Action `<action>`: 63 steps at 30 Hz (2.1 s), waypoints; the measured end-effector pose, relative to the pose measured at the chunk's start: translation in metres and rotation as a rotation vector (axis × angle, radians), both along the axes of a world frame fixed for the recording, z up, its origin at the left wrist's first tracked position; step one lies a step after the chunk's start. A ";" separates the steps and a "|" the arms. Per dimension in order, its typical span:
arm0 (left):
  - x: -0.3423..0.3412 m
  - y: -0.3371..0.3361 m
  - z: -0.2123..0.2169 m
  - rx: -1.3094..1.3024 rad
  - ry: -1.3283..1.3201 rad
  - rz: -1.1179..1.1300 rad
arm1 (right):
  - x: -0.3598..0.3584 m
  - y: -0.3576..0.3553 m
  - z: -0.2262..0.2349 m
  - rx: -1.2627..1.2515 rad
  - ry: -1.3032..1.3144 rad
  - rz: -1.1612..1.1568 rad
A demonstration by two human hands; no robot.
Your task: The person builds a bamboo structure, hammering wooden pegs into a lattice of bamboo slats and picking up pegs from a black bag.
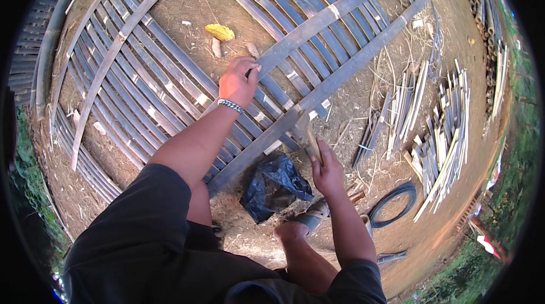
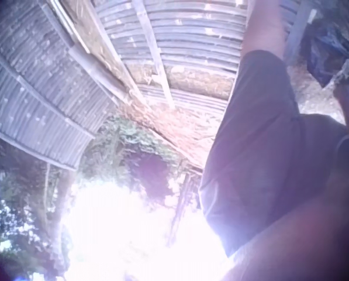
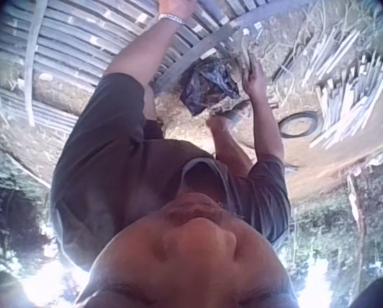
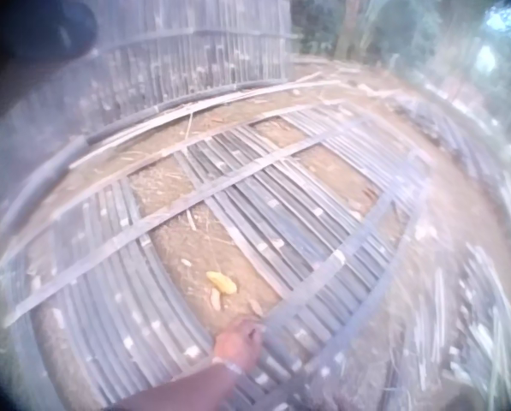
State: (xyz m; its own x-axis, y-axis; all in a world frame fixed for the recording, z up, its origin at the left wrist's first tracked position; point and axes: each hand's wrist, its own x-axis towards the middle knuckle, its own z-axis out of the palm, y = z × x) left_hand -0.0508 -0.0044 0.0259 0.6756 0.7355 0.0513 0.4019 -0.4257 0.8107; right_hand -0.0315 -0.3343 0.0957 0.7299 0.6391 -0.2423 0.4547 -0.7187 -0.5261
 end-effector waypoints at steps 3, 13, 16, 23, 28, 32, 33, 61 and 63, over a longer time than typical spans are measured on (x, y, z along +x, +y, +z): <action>0.001 0.003 -0.005 0.018 -0.018 -0.009 | 0.002 -0.011 0.012 -0.111 0.013 0.168; 0.002 0.008 -0.016 -0.212 -0.046 0.029 | 0.043 0.073 0.006 -0.095 -0.111 0.401; 0.001 0.007 -0.013 -0.251 -0.018 0.041 | 0.055 0.081 0.013 -0.127 -0.148 0.576; -0.005 0.011 -0.023 -0.249 -0.076 0.009 | 0.045 0.085 0.000 -0.046 -0.178 0.521; -0.005 0.014 -0.028 -0.242 -0.055 -0.033 | 0.042 0.083 -0.006 -0.066 -0.161 0.471; -0.005 0.014 -0.029 -0.266 -0.100 -0.035 | 0.041 0.088 -0.009 -0.195 -0.107 0.405; -0.006 0.014 -0.029 -0.254 -0.112 -0.044 | 0.039 0.086 -0.010 -0.138 -0.138 0.403; -0.003 0.006 -0.018 0.047 0.024 0.044 | -0.020 0.033 0.004 0.046 0.102 0.046; -0.002 0.005 -0.016 0.047 0.029 0.021 | -0.029 0.028 0.001 0.097 0.132 0.021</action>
